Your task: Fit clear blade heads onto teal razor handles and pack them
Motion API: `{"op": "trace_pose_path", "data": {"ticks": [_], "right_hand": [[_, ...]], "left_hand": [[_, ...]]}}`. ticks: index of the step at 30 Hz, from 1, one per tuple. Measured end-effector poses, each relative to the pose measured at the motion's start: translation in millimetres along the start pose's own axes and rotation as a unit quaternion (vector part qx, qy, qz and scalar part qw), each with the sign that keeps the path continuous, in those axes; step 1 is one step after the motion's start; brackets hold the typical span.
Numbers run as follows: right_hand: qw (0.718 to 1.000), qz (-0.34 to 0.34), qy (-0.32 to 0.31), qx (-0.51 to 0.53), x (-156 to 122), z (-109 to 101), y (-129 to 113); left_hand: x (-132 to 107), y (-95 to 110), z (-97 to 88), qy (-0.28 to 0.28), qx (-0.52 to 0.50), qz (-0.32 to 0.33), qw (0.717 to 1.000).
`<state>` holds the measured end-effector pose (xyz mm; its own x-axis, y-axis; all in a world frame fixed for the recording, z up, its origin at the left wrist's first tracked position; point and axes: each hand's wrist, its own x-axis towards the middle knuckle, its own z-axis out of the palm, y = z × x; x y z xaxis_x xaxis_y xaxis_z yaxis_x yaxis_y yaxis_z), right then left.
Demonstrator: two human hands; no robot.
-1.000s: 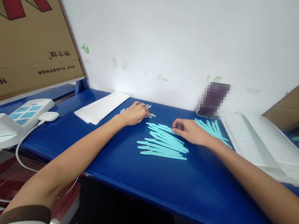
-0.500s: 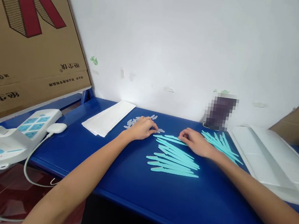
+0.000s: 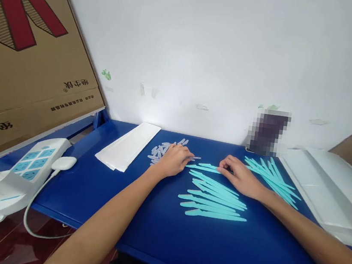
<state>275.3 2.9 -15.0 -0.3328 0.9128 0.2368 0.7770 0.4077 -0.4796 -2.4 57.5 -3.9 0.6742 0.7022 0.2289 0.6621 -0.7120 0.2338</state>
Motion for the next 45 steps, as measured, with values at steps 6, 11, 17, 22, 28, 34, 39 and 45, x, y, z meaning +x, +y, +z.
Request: {"op": "trace_pose_path", "data": {"ticks": [6,11,17,22,28,34,39,45], "right_hand": [[0.999,0.017,0.039,0.02,-2,0,-1],[0.999,0.028,0.043,0.004,-2,3,0],[0.998,0.018,0.026,-0.058,-3,4,1],[0.995,0.012,0.01,-0.101,7,1,-4],[0.993,0.0,-0.008,-0.119,17,2,-6],[0.994,-0.011,0.004,-0.112,15,3,-1],[0.995,-0.023,-0.008,-0.099,16,1,-1],[0.995,-0.024,-0.017,-0.099,17,1,1]], "left_hand": [[1,-5,3.3,0.001,-0.021,-0.003,1.0],[3,-9,2.3,0.021,0.009,0.01,1.0],[9,-10,-2.3,0.032,-0.034,-0.015,0.999],[15,-8,-7.1,0.038,-0.064,-0.046,0.996],[21,-8,-9.6,0.027,-0.146,-0.05,0.988],[25,-15,-8.6,-0.017,-0.154,-0.033,0.987],[25,-14,-8.2,-0.009,-0.164,-0.05,0.985],[25,-12,-8.4,-0.002,-0.164,-0.061,0.985]]}}
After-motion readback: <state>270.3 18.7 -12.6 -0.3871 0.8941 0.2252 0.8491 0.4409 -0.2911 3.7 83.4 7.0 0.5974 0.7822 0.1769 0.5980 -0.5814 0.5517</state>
